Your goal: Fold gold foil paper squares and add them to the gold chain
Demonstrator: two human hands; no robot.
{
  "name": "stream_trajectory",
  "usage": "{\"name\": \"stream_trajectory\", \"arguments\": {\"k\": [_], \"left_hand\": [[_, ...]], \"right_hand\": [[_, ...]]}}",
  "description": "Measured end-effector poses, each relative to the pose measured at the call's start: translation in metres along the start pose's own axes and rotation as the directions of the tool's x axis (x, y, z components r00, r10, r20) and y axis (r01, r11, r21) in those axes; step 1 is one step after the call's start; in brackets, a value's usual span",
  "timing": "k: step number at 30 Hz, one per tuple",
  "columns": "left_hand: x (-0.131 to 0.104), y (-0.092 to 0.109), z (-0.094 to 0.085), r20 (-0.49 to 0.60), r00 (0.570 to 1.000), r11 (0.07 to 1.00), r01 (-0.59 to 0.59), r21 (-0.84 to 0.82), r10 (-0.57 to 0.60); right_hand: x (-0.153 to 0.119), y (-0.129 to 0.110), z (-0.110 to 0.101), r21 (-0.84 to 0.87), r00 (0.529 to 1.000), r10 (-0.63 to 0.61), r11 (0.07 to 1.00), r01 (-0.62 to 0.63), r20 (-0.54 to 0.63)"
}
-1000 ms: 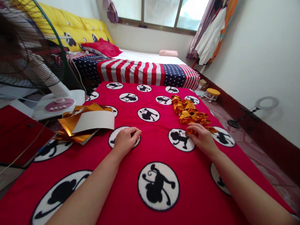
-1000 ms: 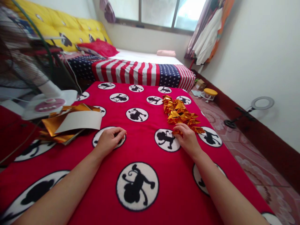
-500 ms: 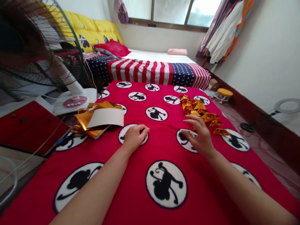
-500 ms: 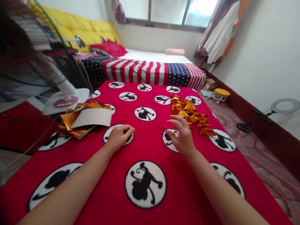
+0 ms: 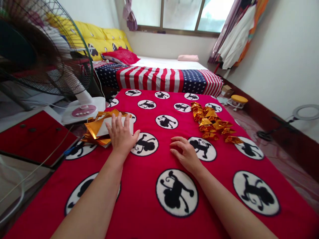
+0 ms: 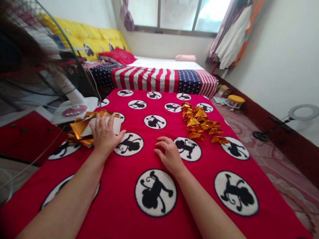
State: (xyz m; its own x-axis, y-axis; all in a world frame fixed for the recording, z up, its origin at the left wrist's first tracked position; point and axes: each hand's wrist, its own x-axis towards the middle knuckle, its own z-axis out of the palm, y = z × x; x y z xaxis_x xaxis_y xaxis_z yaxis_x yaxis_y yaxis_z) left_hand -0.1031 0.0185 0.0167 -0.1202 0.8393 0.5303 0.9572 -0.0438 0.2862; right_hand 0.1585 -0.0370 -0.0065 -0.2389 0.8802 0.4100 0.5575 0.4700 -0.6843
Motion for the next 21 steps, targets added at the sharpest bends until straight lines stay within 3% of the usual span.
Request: {"name": "stream_trajectory", "arguments": {"k": [5, 9, 12, 21], "left_hand": [[0.009, -0.027, -0.001, 0.302, 0.953, 0.993, -0.013, 0.118, -0.023], [0.013, -0.036, -0.004, 0.431, 0.902, 0.988, -0.048, 0.146, -0.02], [0.014, -0.038, -0.006, 0.448, 0.894, 0.988, -0.056, 0.145, -0.015], [0.016, -0.04, -0.001, 0.332, 0.943, 1.0, 0.002, 0.022, -0.01]], "right_hand": [[-0.001, 0.0, 0.001, 0.032, 1.0, 0.009, 0.999, -0.008, -0.025], [-0.001, 0.001, 0.002, 0.052, 0.999, 0.02, 0.998, -0.017, -0.04], [-0.001, 0.001, 0.001, 0.058, 0.999, 0.022, 0.998, -0.02, -0.039], [-0.002, 0.002, 0.0, 0.063, 0.999, 0.024, 0.998, -0.022, -0.04]]}}
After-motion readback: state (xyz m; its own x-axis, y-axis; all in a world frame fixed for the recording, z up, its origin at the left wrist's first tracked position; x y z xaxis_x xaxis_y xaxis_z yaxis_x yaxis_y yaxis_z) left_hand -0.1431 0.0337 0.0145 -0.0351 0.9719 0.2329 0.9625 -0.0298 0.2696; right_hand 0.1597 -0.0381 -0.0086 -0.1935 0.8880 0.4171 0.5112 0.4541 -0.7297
